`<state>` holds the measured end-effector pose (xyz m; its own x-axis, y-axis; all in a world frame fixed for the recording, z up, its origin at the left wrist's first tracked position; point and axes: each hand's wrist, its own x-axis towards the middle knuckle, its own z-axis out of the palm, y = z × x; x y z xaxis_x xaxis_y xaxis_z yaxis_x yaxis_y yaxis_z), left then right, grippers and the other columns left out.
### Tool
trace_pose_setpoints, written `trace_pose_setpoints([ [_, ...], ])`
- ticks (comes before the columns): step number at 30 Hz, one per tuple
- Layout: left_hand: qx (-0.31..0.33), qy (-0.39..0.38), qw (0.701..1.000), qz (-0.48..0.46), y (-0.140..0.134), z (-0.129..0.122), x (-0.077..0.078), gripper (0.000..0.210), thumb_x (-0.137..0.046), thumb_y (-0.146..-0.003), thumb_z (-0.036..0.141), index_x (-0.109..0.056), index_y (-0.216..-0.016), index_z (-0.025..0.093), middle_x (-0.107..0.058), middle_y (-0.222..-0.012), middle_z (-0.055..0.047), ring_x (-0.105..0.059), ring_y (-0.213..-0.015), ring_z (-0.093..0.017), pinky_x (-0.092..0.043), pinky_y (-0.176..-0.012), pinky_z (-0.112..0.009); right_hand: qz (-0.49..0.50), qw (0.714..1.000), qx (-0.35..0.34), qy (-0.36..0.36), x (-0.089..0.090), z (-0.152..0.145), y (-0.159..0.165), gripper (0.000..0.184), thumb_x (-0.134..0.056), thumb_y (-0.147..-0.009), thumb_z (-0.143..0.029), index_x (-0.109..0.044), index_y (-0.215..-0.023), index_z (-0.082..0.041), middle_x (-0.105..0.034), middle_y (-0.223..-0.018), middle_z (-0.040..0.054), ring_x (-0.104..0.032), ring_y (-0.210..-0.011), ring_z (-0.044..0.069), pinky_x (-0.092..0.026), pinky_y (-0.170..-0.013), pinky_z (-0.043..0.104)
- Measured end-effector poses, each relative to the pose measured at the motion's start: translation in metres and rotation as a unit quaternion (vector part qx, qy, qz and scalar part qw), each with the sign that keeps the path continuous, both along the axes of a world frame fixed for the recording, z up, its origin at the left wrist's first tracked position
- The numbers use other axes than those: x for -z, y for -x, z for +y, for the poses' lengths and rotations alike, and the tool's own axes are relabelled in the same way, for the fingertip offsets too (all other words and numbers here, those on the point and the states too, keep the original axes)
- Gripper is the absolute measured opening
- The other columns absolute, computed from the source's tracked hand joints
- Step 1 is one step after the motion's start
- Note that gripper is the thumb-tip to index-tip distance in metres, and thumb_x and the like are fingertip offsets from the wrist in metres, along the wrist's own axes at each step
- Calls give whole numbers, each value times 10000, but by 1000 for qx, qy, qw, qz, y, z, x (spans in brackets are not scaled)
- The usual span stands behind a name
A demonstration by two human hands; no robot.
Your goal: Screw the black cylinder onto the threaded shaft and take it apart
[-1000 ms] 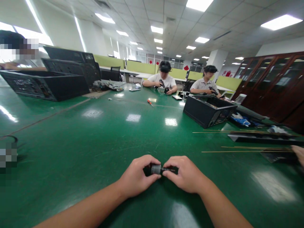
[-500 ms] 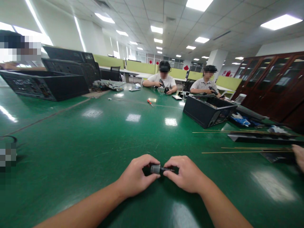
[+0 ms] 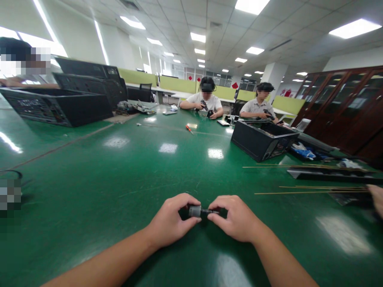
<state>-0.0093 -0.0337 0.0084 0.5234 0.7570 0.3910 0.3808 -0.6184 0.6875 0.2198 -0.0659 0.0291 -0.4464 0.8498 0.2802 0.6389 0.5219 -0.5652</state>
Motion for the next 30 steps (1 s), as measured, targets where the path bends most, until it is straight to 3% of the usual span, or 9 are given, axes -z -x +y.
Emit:
trace_pose_setpoints([
  [30, -13, -13, 1000, 3, 2, 2, -4, 230, -729, -756, 193, -661, -975, 205, -695, -911, -19, -648, -840, -170, -503, -774, -302, -8, 1000, 23, -12, 0, 1, -2, 78, -671, -865, -259, -723, -897, -211, -711, -829, 15, -637, -772, 167, -448, -740, 280],
])
